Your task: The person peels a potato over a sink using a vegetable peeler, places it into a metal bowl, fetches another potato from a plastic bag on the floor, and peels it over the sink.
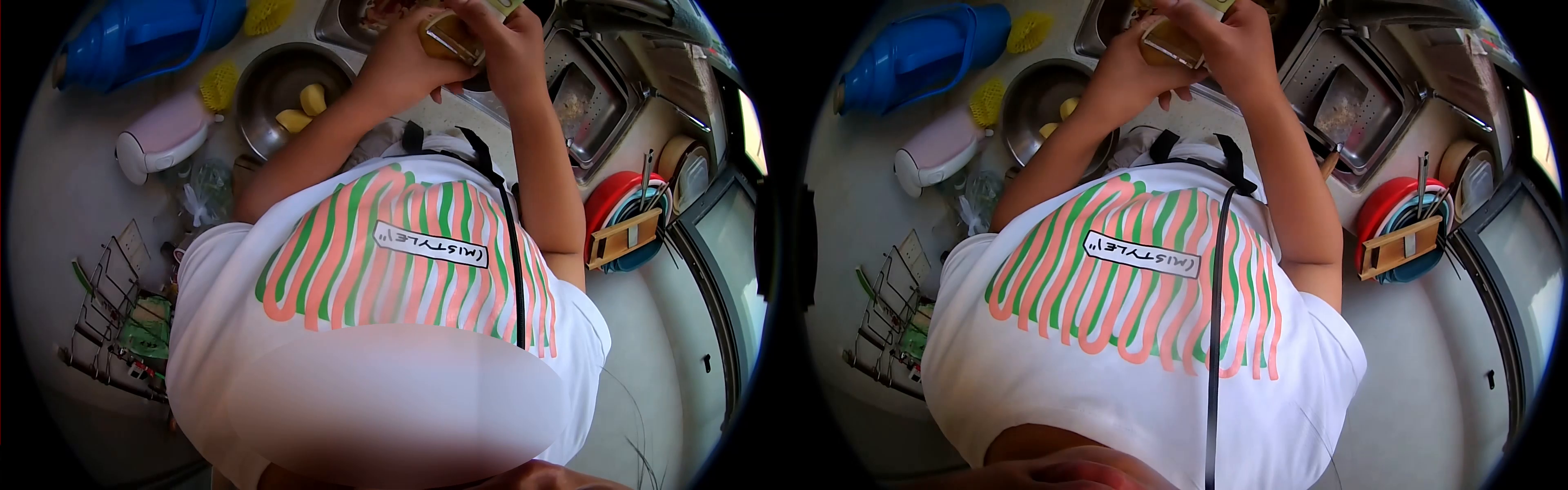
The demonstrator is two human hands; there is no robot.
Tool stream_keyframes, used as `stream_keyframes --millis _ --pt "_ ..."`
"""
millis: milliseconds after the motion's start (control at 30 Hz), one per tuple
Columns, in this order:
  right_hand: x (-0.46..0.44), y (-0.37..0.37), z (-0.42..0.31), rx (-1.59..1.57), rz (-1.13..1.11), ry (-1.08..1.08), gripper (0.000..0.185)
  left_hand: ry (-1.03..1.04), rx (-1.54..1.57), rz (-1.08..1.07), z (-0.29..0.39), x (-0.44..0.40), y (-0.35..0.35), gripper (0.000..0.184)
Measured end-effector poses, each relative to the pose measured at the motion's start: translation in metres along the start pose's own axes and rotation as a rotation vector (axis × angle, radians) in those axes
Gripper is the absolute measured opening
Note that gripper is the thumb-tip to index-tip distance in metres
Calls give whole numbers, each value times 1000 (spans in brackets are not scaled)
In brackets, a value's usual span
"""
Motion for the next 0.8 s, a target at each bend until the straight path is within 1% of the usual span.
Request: stream_keyframes --millis 33,133,167,233,267,300,333,367,400,467,500,567,600,633,667,700,733,767,800 --pt "-4 0 5 15 16 -107 28 -5 -22 8 5 2 0 47" --pt "-14 5 21 -227 147 32 26 -81 74 -57 -9 -2 -6 45" --pt "-24 -1 36 -239 126 90 24 -112 106 -52 -11 0 -7 45" --pt "-45 -9 56 -211 297 74 23 -157 164 -42 -10 -4 -9 44" --pt "-57 -13 70 -199 389 69 23 -100 219 -49 -2 -1 -10 44" --pt "-74 -28 97 -277 410 22 23 -55 275 -59 13 9 -11 45" --pt "-77 -38 94 -69 479 -4 25 -12 334 -63 22 16 -13 45" --pt "-72 -46 91 68 442 -12 24 -24 312 -70 22 15 -16 51" --pt "-64 -43 66 200 399 -35 23 -18 360 -84 16 8 -17 53" --pt "-56 -20 45 -210 336 43 21 -22 456 -123 -1 0 -15 57" --pt "-46 -11 38 -407 310 91 21 -2 401 -63 -1 2 -12 58" --pt "-30 0 25 -491 145 114 22 64 287 54 4 -1 -8 59" --pt "-24 3 22 -512 63 124 23 32 328 16 4 -2 -7 60" --pt "-21 3 21 -392 34 112 24 -4 367 -21 3 0 -7 61" --pt "-20 3 22 -344 35 77 25 -39 405 -57 3 0 -7 62" --pt "-19 3 22 -295 36 42 25 119 179 11 14 0 -9 62" --pt "-17 4 19 -244 38 7 26 130 101 14 15 -1 -10 63" --pt "-13 8 17 -229 65 19 27 140 23 17 15 -1 -10 63" --pt "-10 8 15 -197 39 -7 27 150 -55 21 15 -1 -11 64"
Point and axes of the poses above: each hand's wrist, its own x-axis away from the middle knuckle, its own y-axis out of the palm, z = x × y, the point moved 2 cm from there along -x, towards the middle knuckle, and after that the axes turned 13 degrees about z, right-handed, at the moved point
